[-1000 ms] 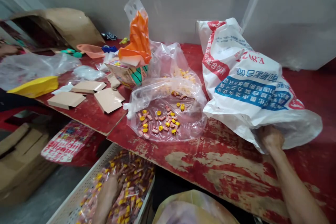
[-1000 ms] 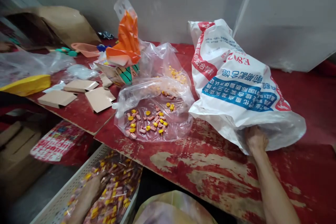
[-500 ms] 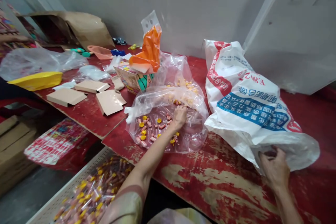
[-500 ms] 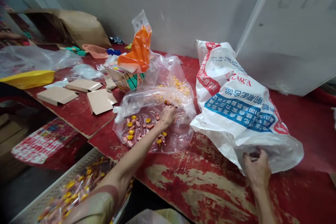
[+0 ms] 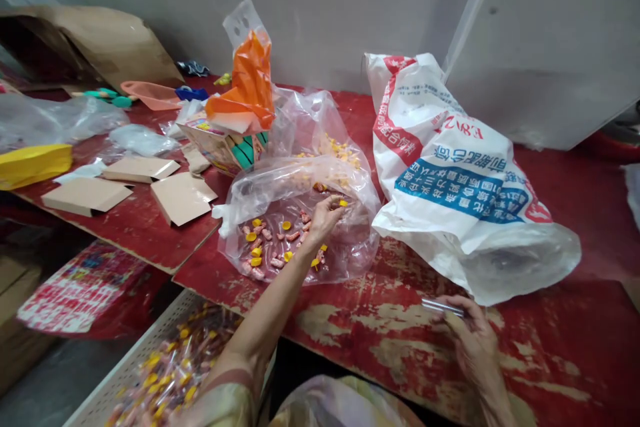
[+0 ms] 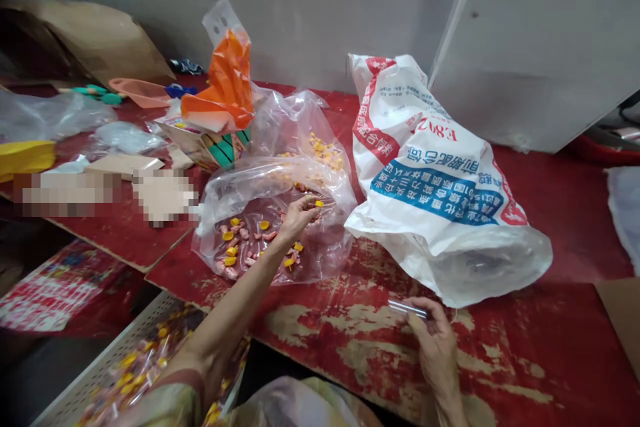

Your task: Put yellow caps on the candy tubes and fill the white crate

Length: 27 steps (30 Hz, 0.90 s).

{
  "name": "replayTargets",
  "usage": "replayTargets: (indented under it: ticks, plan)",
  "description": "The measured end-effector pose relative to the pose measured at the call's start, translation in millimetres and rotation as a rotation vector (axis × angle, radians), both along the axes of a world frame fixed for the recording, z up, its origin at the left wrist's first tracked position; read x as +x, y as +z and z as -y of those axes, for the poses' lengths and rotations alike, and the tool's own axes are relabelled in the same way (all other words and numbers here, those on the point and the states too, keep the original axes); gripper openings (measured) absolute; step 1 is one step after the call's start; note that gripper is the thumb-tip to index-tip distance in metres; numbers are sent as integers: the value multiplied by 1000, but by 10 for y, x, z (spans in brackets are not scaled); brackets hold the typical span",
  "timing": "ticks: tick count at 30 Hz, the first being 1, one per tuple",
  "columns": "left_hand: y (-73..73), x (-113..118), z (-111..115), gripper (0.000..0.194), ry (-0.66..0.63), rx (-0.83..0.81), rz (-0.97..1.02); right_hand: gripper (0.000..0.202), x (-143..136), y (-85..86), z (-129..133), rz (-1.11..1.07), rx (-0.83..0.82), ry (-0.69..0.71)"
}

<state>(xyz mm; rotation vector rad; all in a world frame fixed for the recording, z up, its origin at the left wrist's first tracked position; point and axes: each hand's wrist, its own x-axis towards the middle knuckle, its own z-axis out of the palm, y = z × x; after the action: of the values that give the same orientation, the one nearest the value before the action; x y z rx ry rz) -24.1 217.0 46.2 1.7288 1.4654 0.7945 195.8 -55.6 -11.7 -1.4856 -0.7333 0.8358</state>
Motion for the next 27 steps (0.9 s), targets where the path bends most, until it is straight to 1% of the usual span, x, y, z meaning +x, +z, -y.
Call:
replayTargets:
  ticks: [1, 3, 5, 6, 8, 10, 12, 14, 16, 18, 21, 23, 25, 27]
  plan:
    - [6, 2, 176, 29, -15, -46, 95, 33, -109, 13, -76, -35, 27, 44]
    - [-3, 48, 548, 29, -25, -188, 398, 29, -330, 54, -238, -47, 104, 78]
    - [-43, 144, 903, 33, 4, -344, 757, 27, -517, 108, -382, 23, 162, 69]
    - [-71, 202, 1059, 35, 26, -400, 897, 26, -586, 134, -437, 80, 171, 72]
    - [-138, 318, 1313, 37, 64, -450, 1026, 24, -672, 178, -503, 227, 166, 116]
    - [-198, 408, 1491, 36, 80, -465, 1056, 21, -703, 201, -511, 357, 164, 149]
    - [-237, 453, 1612, 29, 59, -455, 1019, 20, -703, 208, -479, 445, 165, 145]
    - [-249, 456, 1700, 22, -6, -402, 927, 21, -687, 210, -429, 534, 156, 122]
    - [-248, 434, 1773, 25, -92, -331, 788, 23, -654, 224, -380, 620, 134, 135]
    - [-256, 409, 1836, 27, -182, -266, 660, 23, -593, 257, -346, 667, 112, 188]
    - [-306, 392, 1909, 30, -329, -215, 552, 23, -442, 326, -325, 727, 84, 334]
    - [-347, 394, 1939, 30, -424, -211, 431, 22, -314, 368, -316, 803, 38, 490]
    - [-369, 396, 1956, 27, -530, -194, 258, 21, -188, 391, -294, 900, -58, 676]
    - [-363, 382, 1956, 25, -595, -152, 98, 20, -84, 386, -246, 1028, -168, 809]
